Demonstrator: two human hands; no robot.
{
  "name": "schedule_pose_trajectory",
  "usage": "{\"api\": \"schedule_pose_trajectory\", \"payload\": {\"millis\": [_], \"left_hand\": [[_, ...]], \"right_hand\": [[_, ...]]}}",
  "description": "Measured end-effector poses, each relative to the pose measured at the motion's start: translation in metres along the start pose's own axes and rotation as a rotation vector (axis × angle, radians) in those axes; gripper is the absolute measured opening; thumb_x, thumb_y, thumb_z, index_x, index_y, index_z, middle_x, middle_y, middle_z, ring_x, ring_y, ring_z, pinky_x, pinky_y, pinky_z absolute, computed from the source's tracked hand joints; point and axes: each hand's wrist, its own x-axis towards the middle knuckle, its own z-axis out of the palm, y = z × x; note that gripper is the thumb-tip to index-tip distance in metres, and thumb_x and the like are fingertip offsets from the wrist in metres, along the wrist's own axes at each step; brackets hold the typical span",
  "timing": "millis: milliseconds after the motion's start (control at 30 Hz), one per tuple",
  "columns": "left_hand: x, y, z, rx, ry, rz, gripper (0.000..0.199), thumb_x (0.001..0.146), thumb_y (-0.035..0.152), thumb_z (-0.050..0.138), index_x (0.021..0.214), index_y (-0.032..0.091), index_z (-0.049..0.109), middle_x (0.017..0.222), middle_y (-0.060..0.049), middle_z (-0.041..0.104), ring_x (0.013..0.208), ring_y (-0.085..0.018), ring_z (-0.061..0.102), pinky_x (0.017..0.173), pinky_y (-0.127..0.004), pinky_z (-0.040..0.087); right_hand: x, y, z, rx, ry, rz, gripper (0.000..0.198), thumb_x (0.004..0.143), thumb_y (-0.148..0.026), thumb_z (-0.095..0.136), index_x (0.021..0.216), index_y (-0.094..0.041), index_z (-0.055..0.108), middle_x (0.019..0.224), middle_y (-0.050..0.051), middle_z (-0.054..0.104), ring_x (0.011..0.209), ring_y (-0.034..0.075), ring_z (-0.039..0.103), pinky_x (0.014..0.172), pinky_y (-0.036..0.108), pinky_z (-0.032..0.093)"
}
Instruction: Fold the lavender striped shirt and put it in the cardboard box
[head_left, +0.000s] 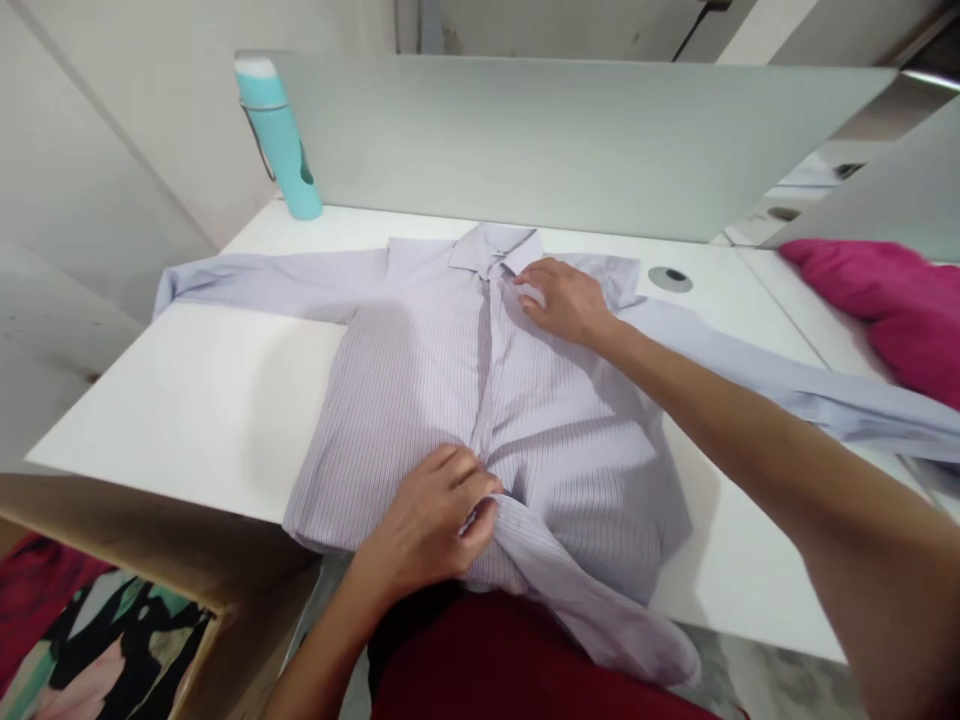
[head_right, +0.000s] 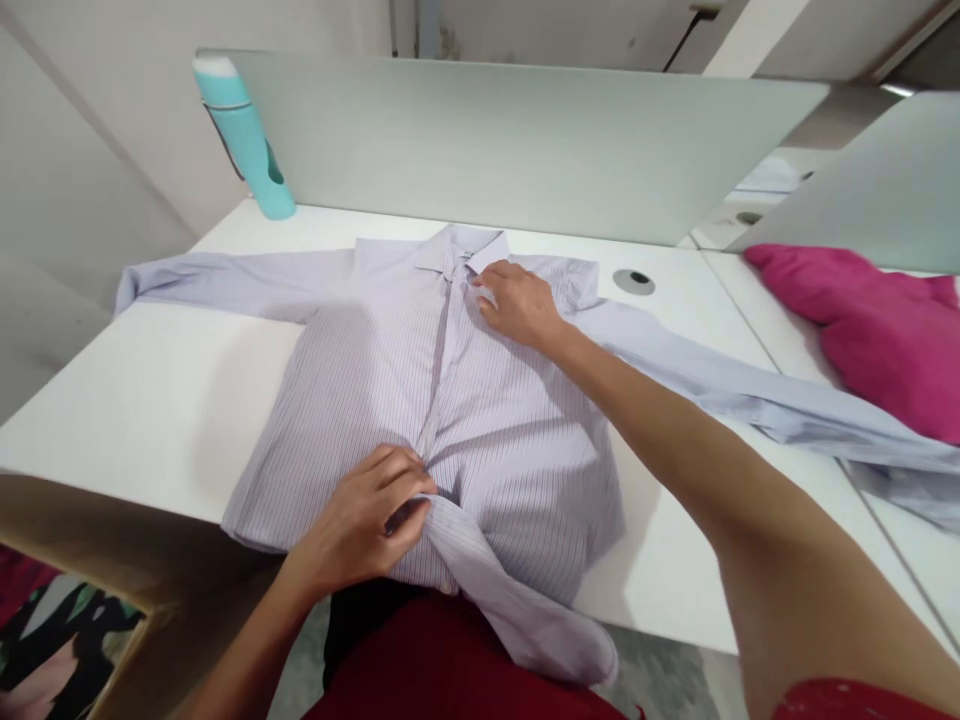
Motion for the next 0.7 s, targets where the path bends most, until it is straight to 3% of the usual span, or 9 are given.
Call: {"api": "schedule_pose_trajectory", "payload": {"millis": [167,300,400,500,633,700], "left_hand": [[0.000,0.004,0.003,-0.010,0.041,0.026,0.013,0.093,0.007,0.057,0.098,0.016,0.064,0.094,-0.006,0.069,0.096,-0.020,0.065,0.087,-0.035,0.058],[-0.001,0.009,0.008,-0.047,0.114,-0.005,0.016,0.093,0.006,0.055,0.097,0.018,0.065,0.096,-0.006,0.069,0.098,-0.019,0.067,0.088,-0.033,0.057],[-0.003,0.014,0.010,-0.113,0.142,-0.064,0.015,0.093,0.007,0.056,0.095,0.018,0.066,0.098,-0.007,0.069,0.104,-0.018,0.068,0.093,-0.032,0.056],[-0.002,0.021,0.011,-0.248,0.167,-0.156,0.014,0.091,0.008,0.057,0.093,0.019,0.066,0.101,-0.007,0.070,0.110,-0.019,0.068,0.099,-0.034,0.054],[0.001,0.030,0.012,-0.552,0.223,-0.287,0.012,0.089,0.012,0.057,0.090,0.020,0.065,0.101,-0.006,0.069,0.115,-0.020,0.067,0.105,-0.036,0.051],[0.004,0.034,0.013,-0.713,0.249,-0.334,0.009,0.089,0.014,0.058,0.087,0.020,0.064,0.101,-0.006,0.067,0.117,-0.020,0.066,0.107,-0.037,0.049]], "right_hand": [[-0.033,-0.013,-0.016,0.058,-0.096,-0.030,0.043,0.092,-0.028,0.051,0.130,-0.017,0.068,0.135,0.013,0.065,0.115,0.032,0.064,0.090,0.047,0.055],[-0.049,-0.029,-0.013,0.092,-0.056,-0.193,0.053,0.093,-0.025,0.048,0.143,-0.015,0.062,0.151,0.013,0.056,0.133,0.032,0.056,0.103,0.048,0.053],[-0.054,-0.036,-0.005,0.109,-0.136,-0.294,0.053,0.095,-0.022,0.043,0.144,-0.012,0.062,0.154,0.013,0.054,0.139,0.032,0.052,0.112,0.051,0.049],[-0.053,-0.037,-0.004,0.144,-0.193,-0.295,0.050,0.097,-0.022,0.042,0.139,-0.012,0.066,0.151,0.013,0.058,0.139,0.032,0.053,0.112,0.052,0.049],[-0.052,-0.037,-0.006,0.194,-0.070,-0.288,0.049,0.098,-0.027,0.045,0.141,-0.014,0.065,0.152,0.014,0.056,0.142,0.032,0.051,0.118,0.051,0.044],[-0.052,-0.040,-0.004,0.206,-0.076,-0.312,0.049,0.100,-0.034,0.046,0.141,-0.015,0.064,0.151,0.014,0.057,0.142,0.031,0.051,0.119,0.051,0.043]]}}
